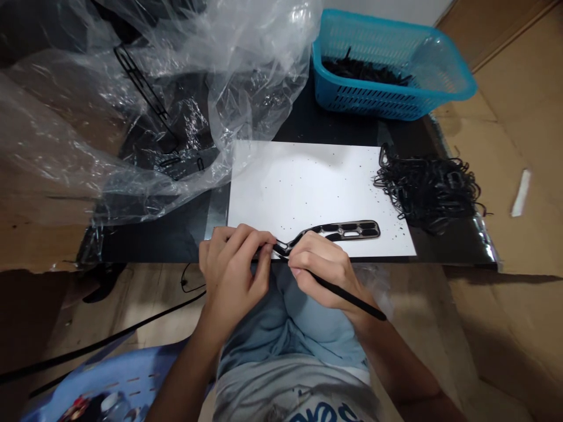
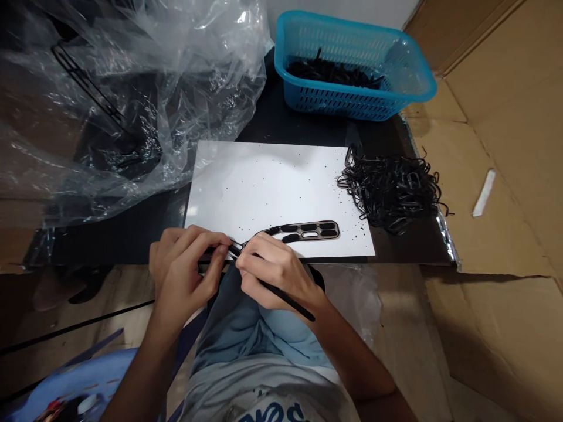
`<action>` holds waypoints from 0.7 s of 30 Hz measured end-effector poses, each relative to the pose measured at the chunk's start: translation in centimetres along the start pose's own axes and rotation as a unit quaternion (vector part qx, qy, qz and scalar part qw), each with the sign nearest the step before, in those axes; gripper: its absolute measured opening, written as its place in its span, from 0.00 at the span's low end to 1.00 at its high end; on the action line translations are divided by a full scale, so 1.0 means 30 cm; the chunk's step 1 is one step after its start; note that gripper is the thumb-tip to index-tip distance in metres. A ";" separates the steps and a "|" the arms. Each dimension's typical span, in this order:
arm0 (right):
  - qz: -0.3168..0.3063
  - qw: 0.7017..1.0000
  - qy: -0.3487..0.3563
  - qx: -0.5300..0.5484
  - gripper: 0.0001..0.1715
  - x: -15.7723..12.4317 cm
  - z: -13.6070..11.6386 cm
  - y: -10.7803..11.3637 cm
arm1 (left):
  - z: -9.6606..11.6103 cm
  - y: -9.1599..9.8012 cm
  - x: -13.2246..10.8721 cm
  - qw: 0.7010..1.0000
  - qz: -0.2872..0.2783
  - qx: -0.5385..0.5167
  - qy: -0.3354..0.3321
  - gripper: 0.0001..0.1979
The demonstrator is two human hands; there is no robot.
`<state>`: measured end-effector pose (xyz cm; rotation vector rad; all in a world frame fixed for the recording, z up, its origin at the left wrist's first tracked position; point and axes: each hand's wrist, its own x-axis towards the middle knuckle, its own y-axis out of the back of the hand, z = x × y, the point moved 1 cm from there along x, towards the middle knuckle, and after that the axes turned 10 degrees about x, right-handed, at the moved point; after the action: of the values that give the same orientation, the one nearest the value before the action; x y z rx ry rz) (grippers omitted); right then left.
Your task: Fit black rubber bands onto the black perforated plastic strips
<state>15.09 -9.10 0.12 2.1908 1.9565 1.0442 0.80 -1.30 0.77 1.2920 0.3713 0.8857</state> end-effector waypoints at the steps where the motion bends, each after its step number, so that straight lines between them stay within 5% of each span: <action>1: -0.003 1.000 -0.002 0.004 0.12 0.001 0.000 0.002 | -0.001 0.001 0.000 1.000 0.000 -0.001 -0.001 0.05; 8: 0.016 0.999 0.001 0.038 0.11 -0.012 -0.005 0.018 | -0.007 0.005 0.001 1.000 -0.003 -0.011 -0.003 0.05; 21: 0.053 0.997 0.026 -0.055 0.12 -0.069 -0.028 0.003 | -0.013 0.007 -0.027 0.999 0.023 -0.022 -0.020 0.04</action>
<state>14.78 -11.29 -0.13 2.2523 1.7711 1.2057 -0.06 -1.65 0.66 1.2799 0.2891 0.9010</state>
